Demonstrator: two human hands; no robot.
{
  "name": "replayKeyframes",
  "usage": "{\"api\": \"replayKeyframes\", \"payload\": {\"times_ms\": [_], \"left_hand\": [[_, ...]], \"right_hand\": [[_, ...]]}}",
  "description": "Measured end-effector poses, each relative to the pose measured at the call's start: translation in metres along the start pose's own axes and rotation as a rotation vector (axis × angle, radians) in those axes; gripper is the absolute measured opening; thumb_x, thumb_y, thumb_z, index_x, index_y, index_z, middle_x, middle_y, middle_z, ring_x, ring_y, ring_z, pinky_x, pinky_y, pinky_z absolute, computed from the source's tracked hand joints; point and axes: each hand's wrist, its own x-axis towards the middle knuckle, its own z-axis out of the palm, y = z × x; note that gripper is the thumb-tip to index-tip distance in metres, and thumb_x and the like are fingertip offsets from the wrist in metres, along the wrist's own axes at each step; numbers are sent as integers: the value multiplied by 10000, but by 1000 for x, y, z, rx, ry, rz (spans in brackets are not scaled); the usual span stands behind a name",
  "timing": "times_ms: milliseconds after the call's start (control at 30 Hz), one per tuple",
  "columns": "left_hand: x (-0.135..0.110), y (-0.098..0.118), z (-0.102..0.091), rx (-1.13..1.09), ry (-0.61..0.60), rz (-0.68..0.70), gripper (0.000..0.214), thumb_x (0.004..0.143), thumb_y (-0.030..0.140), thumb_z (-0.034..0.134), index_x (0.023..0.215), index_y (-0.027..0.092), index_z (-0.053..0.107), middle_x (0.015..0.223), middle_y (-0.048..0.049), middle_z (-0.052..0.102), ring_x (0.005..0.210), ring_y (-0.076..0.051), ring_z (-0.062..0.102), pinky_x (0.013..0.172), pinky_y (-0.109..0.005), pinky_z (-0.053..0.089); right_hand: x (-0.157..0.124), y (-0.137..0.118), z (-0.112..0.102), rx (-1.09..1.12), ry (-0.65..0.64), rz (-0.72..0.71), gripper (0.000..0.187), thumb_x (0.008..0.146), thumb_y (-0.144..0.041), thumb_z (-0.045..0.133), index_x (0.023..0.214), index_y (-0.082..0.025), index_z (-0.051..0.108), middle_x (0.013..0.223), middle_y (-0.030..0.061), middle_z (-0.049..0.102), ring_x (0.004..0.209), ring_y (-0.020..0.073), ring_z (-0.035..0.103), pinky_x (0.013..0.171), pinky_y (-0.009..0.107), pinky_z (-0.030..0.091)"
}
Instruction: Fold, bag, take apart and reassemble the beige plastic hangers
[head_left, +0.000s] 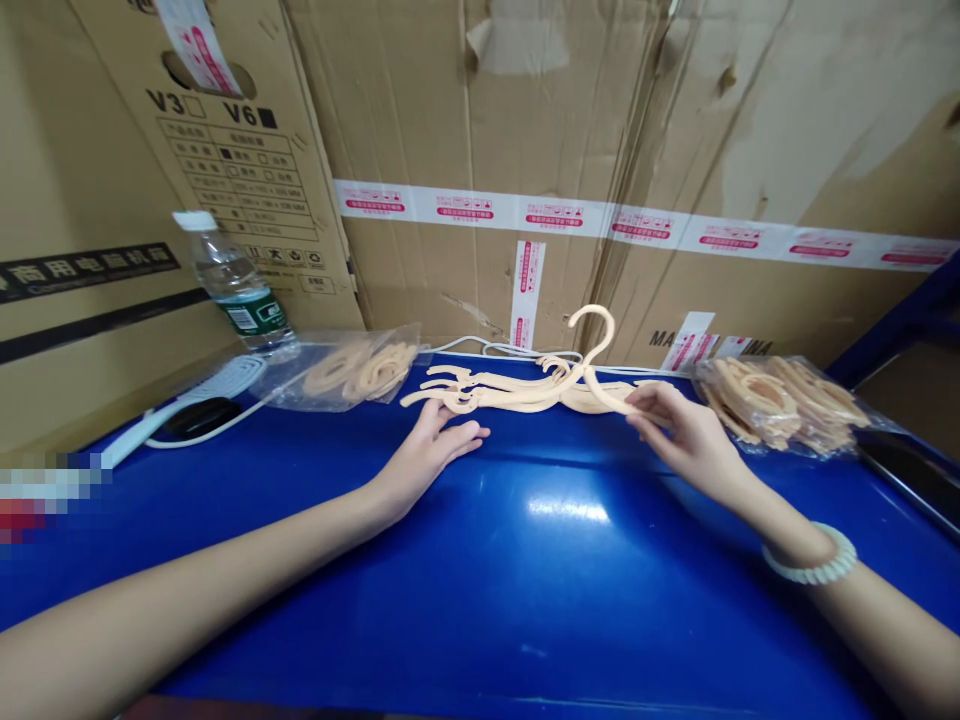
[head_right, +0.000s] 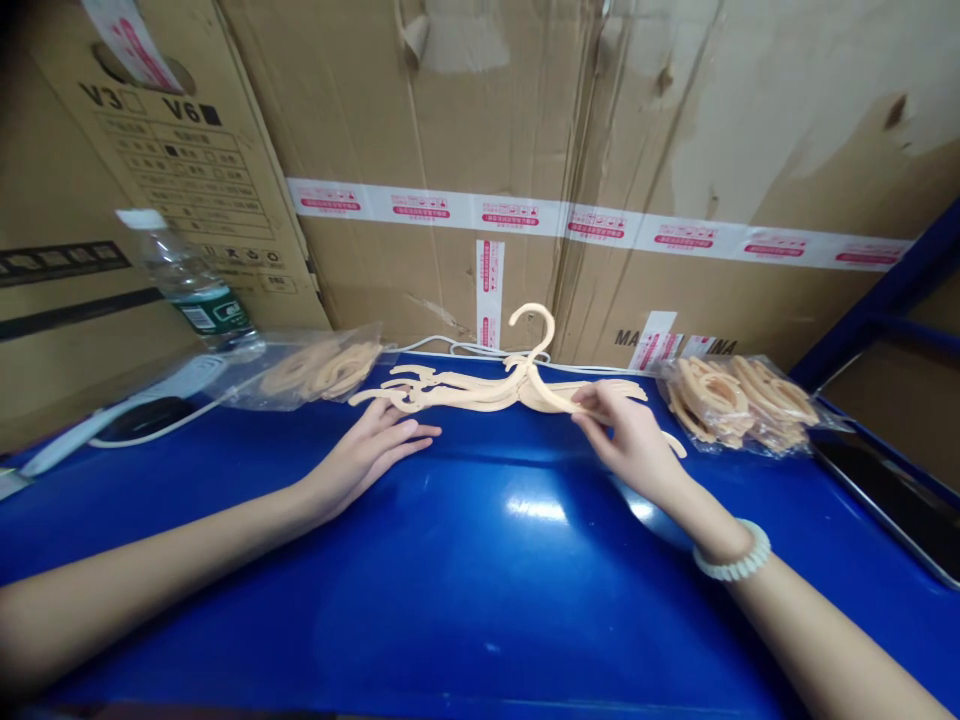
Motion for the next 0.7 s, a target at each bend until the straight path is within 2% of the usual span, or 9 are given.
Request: {"api": "replayKeyframes", "payload": {"times_ms": [67, 133, 233, 300, 400, 500, 567, 700], "left_hand": [[-1, -2, 1, 85, -34, 63, 685, 828, 326, 740, 1382, 262, 342, 1441, -128, 500, 1050, -209, 688, 1020, -427, 507], [-2, -3, 0, 207, -119, 120, 716, 824, 313, 738, 1416, 271, 338, 1388, -111, 541, 938, -171, 686, 934, -382, 528], [-4, -2, -3, 379, -279, 130, 509, 891, 337, 654, 1351, 209, 477, 1127, -73, 659, 758, -127, 621, 763, -310, 520], [-5, 1, -3, 422, -317, 120, 389, 938, 368, 583, 1272, 171, 549, 959, -50, 682, 664, -113, 557, 672, -281, 486], [-4, 3, -3, 389, -265, 118, 356, 948, 404, 563, 1198, 150, 580, 870, -39, 687, 619, -111, 514, 628, -270, 446], [-2, 4, -2, 343, -186, 106, 342, 935, 416, 590, 1145, 146, 587, 858, -32, 686, 617, -107, 517, 652, -272, 433], [-1, 3, -2, 313, -159, 95, 323, 927, 414, 604, 1103, 144, 592, 858, -29, 683, 621, -103, 518, 664, -270, 425], [0, 3, -3, 290, -168, 95, 295, 928, 405, 606, 1078, 151, 597, 843, -17, 672, 619, -101, 514, 659, -263, 411]], "right_hand": [[-2, -5, 5, 2, -69, -47, 138, 988, -329, 533, 1072, -227, 572, 964, 77, 700, 865, 244, 700, 766, 366, 571], [-4, -12, 8, -3, -123, -73, 126, 996, -299, 522, 1071, -222, 586, 963, 74, 710, 855, 236, 701, 750, 353, 563], [-6, -20, 11, -21, -158, -91, 119, 1007, -285, 516, 1050, -217, 603, 973, 70, 717, 844, 226, 694, 730, 334, 546], [-6, -23, 10, -42, -169, -124, 117, 1015, -270, 516, 1061, -215, 609, 980, 65, 715, 839, 214, 686, 727, 318, 536], [-5, -24, 6, -166, -147, -252, 160, 1025, -230, 495, 1126, -198, 615, 1004, 85, 703, 901, 229, 659, 778, 337, 525], [-3, -26, -1, -447, -91, -374, 182, 1027, -222, 477, 1072, -182, 648, 971, 110, 680, 944, 278, 610, 823, 396, 497], [-4, -29, -3, -644, -29, -368, 204, 1032, -243, 473, 993, -174, 661, 969, 119, 674, 900, 279, 610, 764, 375, 483], [-9, -38, -3, -913, 81, -238, 200, 1036, -250, 481, 970, -172, 654, 1076, 87, 695, 618, 180, 584, 502, 296, 352]]}}
